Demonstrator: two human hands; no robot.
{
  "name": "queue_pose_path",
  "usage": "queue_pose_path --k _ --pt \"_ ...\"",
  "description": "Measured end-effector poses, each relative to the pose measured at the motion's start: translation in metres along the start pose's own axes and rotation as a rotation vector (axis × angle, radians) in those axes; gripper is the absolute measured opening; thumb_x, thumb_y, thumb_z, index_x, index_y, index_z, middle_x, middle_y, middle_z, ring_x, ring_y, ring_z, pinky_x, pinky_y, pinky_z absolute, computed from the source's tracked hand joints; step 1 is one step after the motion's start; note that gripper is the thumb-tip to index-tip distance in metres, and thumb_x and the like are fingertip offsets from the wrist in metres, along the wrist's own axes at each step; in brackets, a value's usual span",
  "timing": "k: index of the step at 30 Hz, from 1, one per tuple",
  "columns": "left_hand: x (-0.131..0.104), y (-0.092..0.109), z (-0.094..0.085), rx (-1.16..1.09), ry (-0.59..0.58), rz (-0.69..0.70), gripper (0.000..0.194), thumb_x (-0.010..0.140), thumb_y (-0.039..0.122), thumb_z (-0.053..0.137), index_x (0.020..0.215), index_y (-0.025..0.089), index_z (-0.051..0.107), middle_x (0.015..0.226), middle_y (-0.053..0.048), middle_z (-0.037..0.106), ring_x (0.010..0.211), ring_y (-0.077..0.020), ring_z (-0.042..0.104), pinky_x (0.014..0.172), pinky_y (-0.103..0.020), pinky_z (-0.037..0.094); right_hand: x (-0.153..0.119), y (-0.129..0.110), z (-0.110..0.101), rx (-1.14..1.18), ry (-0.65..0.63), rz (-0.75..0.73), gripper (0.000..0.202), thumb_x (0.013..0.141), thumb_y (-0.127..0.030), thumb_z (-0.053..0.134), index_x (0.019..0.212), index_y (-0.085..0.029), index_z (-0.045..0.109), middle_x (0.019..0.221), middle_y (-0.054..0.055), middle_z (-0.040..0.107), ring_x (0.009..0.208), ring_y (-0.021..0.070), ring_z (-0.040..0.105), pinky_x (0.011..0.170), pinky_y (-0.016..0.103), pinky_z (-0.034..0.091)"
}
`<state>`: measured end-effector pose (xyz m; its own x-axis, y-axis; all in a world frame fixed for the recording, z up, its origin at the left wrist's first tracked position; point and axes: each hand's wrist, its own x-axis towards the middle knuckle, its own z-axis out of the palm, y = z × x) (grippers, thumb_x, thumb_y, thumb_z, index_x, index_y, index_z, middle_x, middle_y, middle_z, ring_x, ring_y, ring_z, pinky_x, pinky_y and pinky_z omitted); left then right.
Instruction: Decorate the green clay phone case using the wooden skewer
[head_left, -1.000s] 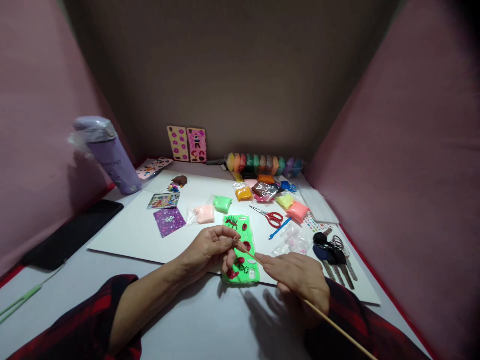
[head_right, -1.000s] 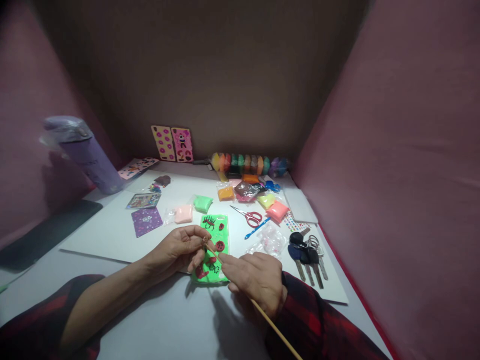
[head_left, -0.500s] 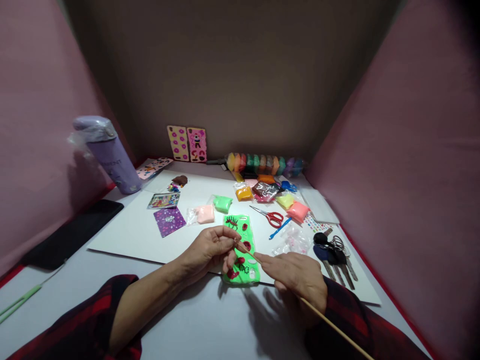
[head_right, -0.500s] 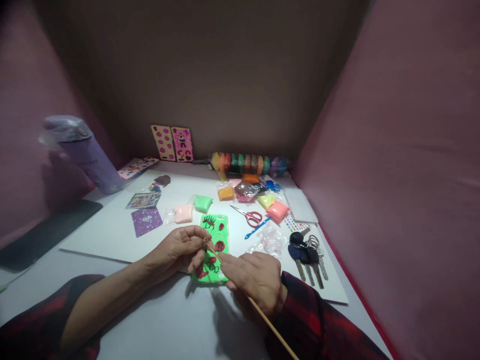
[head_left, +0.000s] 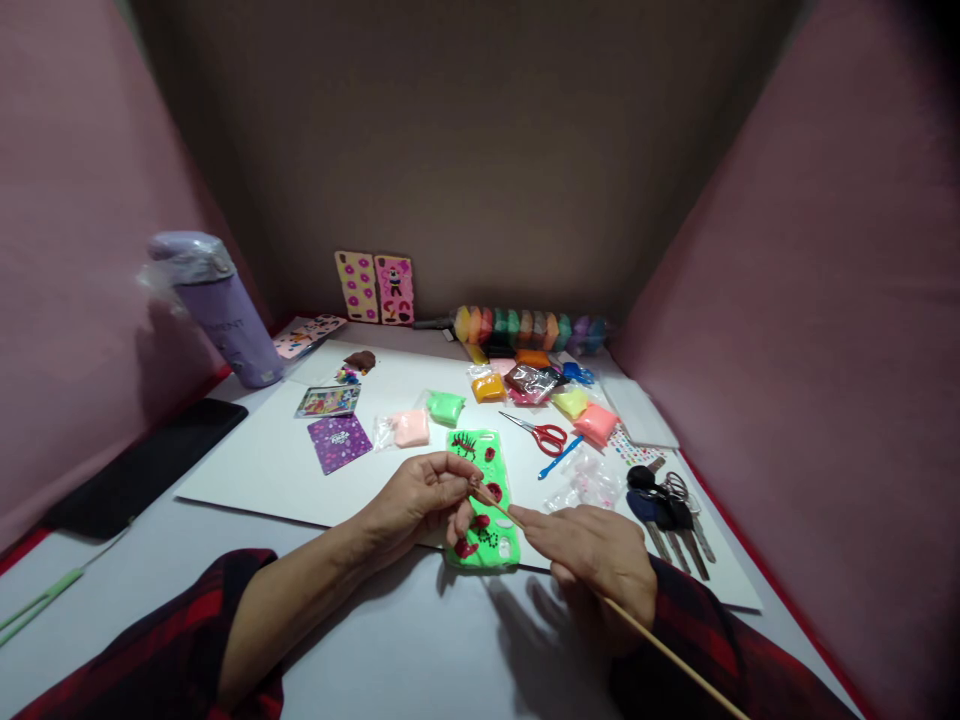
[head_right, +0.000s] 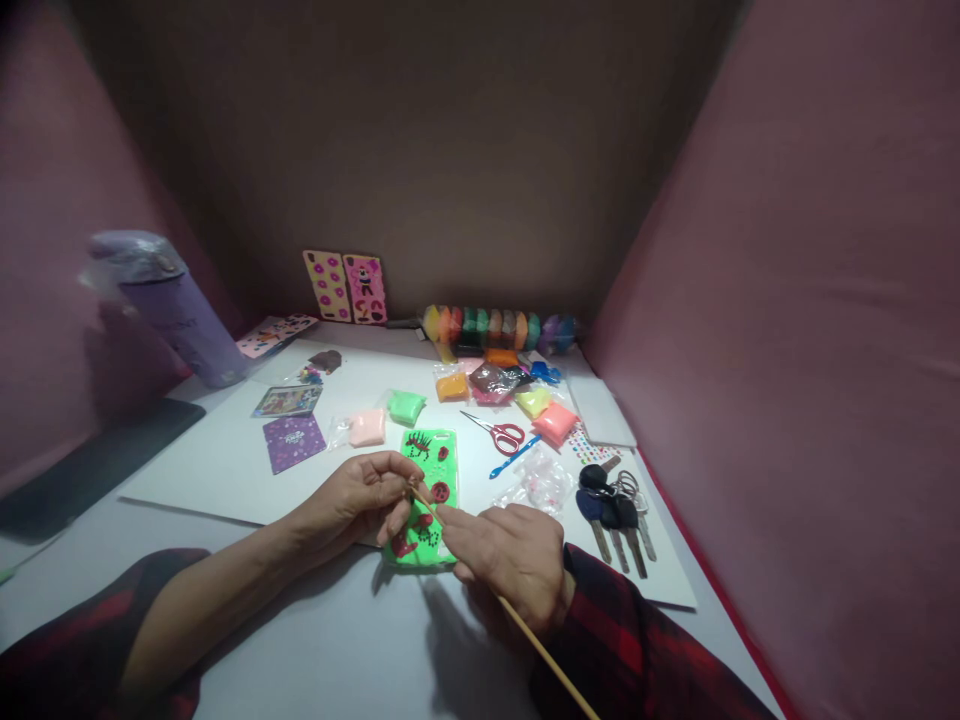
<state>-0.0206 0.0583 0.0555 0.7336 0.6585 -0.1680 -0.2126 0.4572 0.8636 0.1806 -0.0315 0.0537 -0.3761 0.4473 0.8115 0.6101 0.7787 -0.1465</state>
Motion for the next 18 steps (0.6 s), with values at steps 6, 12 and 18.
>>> queue_pose_path --k 6,12,18 --pt "0.0005 0.0018 0.0002 0.000 0.022 0.015 0.026 0.074 0.029 0.071 0.086 0.012 0.056 0.069 -0.006 0.069 0.039 -0.0088 0.054 0.041 -0.021 0.043 0.0038 -0.0035 -0.0063 0.004 -0.030 0.000 0.028 0.094 -0.025 0.034 0.111 -0.016 0.055 0.102 0.012 0.070 0.073 0.0159 0.067 0.055 0.029 0.050" --pt "0.0011 0.0011 0.0007 -0.016 0.031 0.017 0.025 0.073 0.027 0.072 0.085 0.012 0.056 0.079 -0.009 0.071 0.039 -0.0076 0.054 0.041 -0.021 0.043 0.0017 -0.0030 -0.0022 0.008 0.004 0.007 0.029 0.094 -0.026 0.034 0.110 -0.015 0.056 0.102 0.012 0.071 0.071 0.0158 0.067 0.054 0.029 0.050" --pt "0.0003 0.0003 0.0011 0.008 0.033 0.019 0.022 0.075 0.027 0.069 0.084 0.012 0.056 0.065 -0.005 0.068 0.038 -0.0085 0.054 0.041 -0.020 0.043 0.0021 -0.0021 0.0002 0.006 0.018 -0.005 0.027 0.093 -0.024 0.036 0.110 -0.015 0.056 0.103 0.012 0.070 0.069 0.0150 0.066 0.053 0.029 0.050"
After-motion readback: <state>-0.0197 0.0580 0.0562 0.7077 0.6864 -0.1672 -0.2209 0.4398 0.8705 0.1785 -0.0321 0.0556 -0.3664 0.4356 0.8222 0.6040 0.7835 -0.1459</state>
